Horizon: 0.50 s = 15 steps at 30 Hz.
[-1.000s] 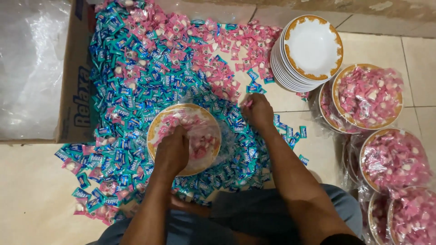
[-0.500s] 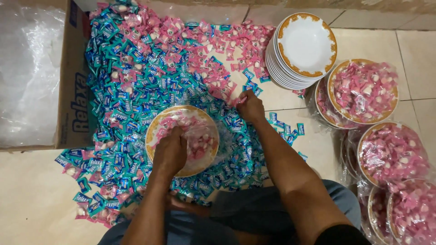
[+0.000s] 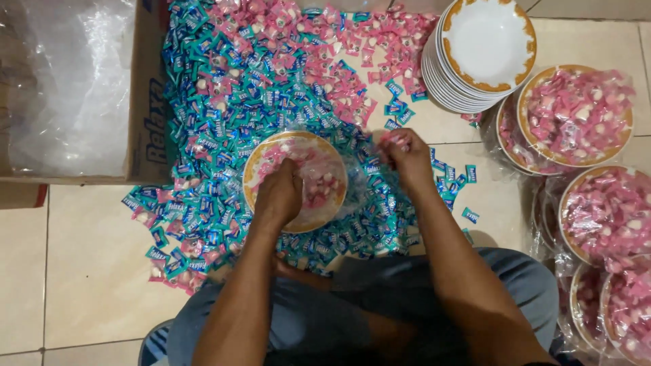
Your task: Packing pink candies into a plastic bag placed on a decorative plate from a large pile on the floor.
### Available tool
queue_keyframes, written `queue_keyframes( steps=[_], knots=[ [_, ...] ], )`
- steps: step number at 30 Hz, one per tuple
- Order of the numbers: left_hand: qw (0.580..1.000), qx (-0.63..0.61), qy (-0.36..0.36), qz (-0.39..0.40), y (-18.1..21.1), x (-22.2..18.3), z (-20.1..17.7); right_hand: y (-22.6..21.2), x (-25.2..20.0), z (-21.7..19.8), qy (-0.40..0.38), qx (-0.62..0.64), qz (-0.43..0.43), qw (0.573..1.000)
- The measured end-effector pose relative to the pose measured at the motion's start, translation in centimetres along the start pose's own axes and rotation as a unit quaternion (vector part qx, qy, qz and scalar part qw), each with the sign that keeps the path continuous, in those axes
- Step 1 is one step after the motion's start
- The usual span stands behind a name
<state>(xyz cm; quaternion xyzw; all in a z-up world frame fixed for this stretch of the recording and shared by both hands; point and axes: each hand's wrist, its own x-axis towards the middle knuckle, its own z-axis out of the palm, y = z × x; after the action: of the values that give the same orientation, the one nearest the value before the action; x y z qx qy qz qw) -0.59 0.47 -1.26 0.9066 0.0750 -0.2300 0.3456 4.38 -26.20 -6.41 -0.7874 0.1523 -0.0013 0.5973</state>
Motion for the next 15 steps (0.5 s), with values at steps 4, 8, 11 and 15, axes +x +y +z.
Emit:
queue_keyframes(
  steps=[4,8,11,15],
  knots=[
    [1.0,-0.01,0.019,0.017,0.4,-0.7,-0.1,-2.0,-6.2,4.2,-0.246,-0.101,-0.038,0.963],
    [0.999,-0.021,0.025,0.018,0.3,-1.7,-0.1,4.1,-5.8,10.0,-0.256,-0.283,-0.363,0.85],
    [0.999,-0.036,0.034,0.012,0.6,-2.4,-0.9,-0.2,-7.6,9.5,-0.288,-0.273,-0.351,0.848],
    [0.999,-0.017,0.031,0.018,-1.1,-0.1,0.9,-3.0,-9.7,6.5,-0.273,-0.347,-0.172,0.881]
  ],
)
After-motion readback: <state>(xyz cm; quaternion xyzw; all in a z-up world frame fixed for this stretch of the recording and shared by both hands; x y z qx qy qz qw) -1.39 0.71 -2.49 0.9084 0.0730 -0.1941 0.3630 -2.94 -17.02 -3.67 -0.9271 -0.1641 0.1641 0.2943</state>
